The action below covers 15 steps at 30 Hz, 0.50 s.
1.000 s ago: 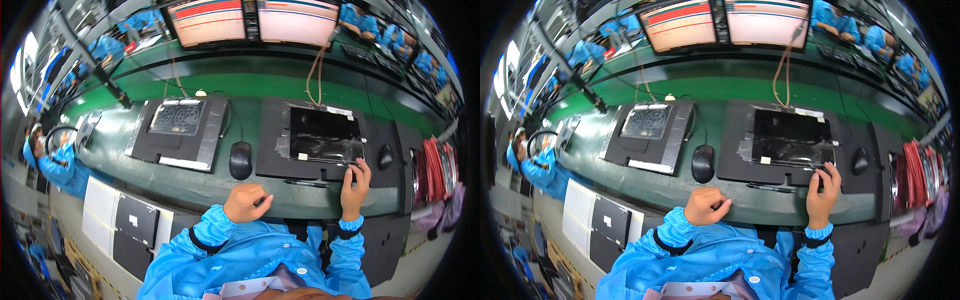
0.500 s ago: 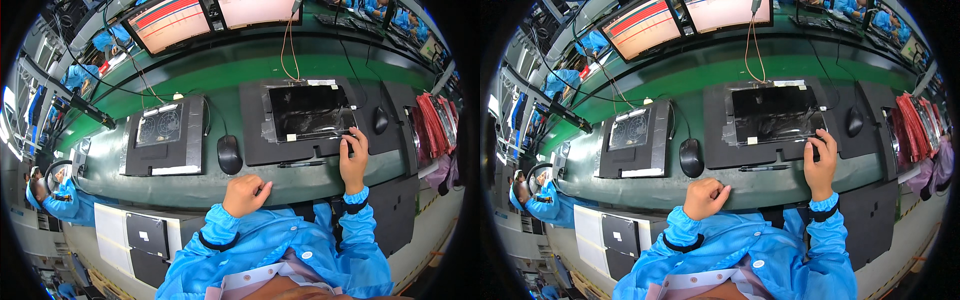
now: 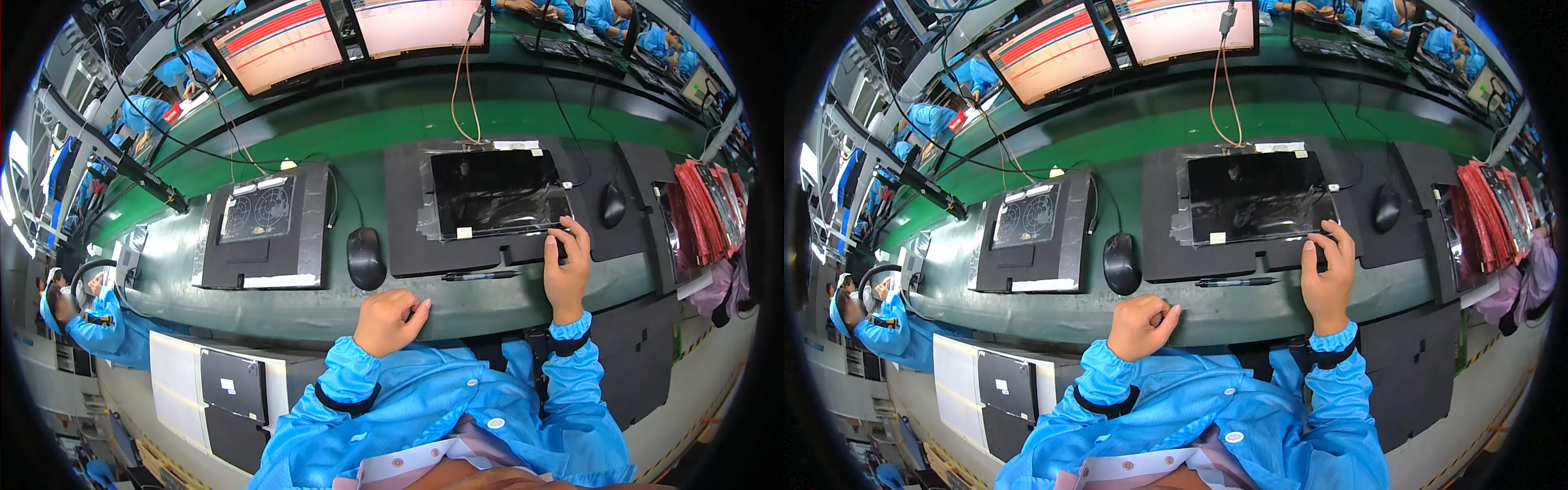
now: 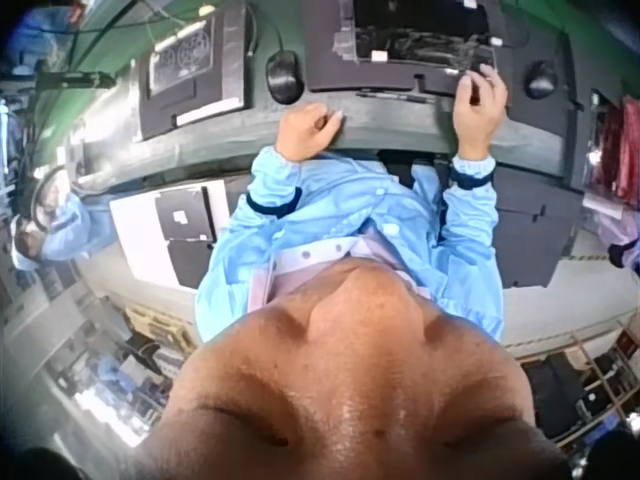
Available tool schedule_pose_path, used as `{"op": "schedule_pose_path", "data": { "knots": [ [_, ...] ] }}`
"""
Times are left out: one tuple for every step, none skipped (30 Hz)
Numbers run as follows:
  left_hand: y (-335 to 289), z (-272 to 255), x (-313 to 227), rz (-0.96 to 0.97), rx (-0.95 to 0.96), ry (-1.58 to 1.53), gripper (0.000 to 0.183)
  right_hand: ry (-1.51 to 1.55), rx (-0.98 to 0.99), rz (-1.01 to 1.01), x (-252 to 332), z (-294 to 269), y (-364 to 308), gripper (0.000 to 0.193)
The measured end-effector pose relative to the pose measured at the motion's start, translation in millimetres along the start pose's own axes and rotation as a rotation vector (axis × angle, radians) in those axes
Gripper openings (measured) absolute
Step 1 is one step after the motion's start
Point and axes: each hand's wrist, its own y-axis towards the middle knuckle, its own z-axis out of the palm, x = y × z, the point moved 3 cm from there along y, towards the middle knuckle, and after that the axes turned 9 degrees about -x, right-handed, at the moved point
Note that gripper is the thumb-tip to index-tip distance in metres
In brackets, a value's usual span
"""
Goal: Testing electronic tablets, using a computer mouse, and labeling the devices at a manufacturing station.
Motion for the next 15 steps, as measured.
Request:
{"op": "schedule_pose_path", "data": {
  "knots": [
    [-0.1, -0.5, -0.9, 0.02, -0.024, -0.017, 0.023, 0.016, 0.01, -0.018, -0.3, 1.2, 0.0, 0.011],
    [-0.8, -0.8, -0.9, 0.004, -0.032, -0.009, 0.024, 0.017, -0.017, 0.017, -2.6, 1.0, -0.6, 0.011],
    [-1.0, 1.3, -0.8, -0.02, 0.002, -0.002, 0.025, 0.014, -0.032, -0.005, -3.9, 1.5, -0.7, 0.011],
    [-1.0, 1.9, -1.8, -0.001, -0.003, 0.0, 0.025, 0.018, -0.048, -0.026, -5.7, 2.1, -0.7, 0.013],
    [-0.9, 2.7, -1.8, -0.01, 0.008, -0.004, 0.025, 0.038, -0.08, -0.053, -7.5, 1.9, -1.1, 0.014],
    [-0.9, 4.5, -3.4, 0.002, 0.005, -0.003, 0.025, 0.008, -0.093, -0.08, -9.6, 1.4, -1.1, 0.014],
    [-1.6, 5.4, -4.7, -0.016, -0.017, -0.007, 0.026, 0.032, -0.118, -0.082, -11.7, 1.1, -1.2, 0.014],
    [-1.9, 5.5, -5.4, -0.026, -0.02, 0.006, 0.027, 0.038, -0.127, -0.09, -13.2, -0.3, -0.9, 0.014],
    [-1.9, 6.1, -6.5, -0.03, -0.025, 0.025, 0.027, 0.041, -0.132, -0.068, -14.0, -0.6, -1.1, 0.014],
    [-1.8, 6.4, -7.1, -0.041, -0.038, 0.043, 0.028, 0.051, -0.128, -0.06, -14.2, -1.8, -0.5, 0.015],
    [-1.3, 6.6, -8.2, -0.025, -0.052, 0.037, 0.029, 0.065, -0.141, -0.077, -13.0, -3.0, 0.4, 0.016],
    [-1.6, 7.2, -8.3, -0.038, -0.021, 0.058, 0.029, 0.079, -0.162, -0.061, -12.7, -4.7, 1.0, 0.017],
    [-1.3, 7.2, -9.4, 0.0, -0.035, 0.035, 0.029, 0.081, -0.167, -0.068, -11.9, -5.6, 1.9, 0.018],
    [-1.3, 7.5, -9.5, 0.009, -0.04, 0.044, 0.03, 0.096, -0.204, -0.067, -11.6, -7.5, 2.6, 0.019],
    [-1.5, 8.6, -8.9, 0.011, -0.026, 0.061, 0.031, 0.081, -0.222, -0.065, -11.9, -8.7, 3.2, 0.019]
  ]
}}
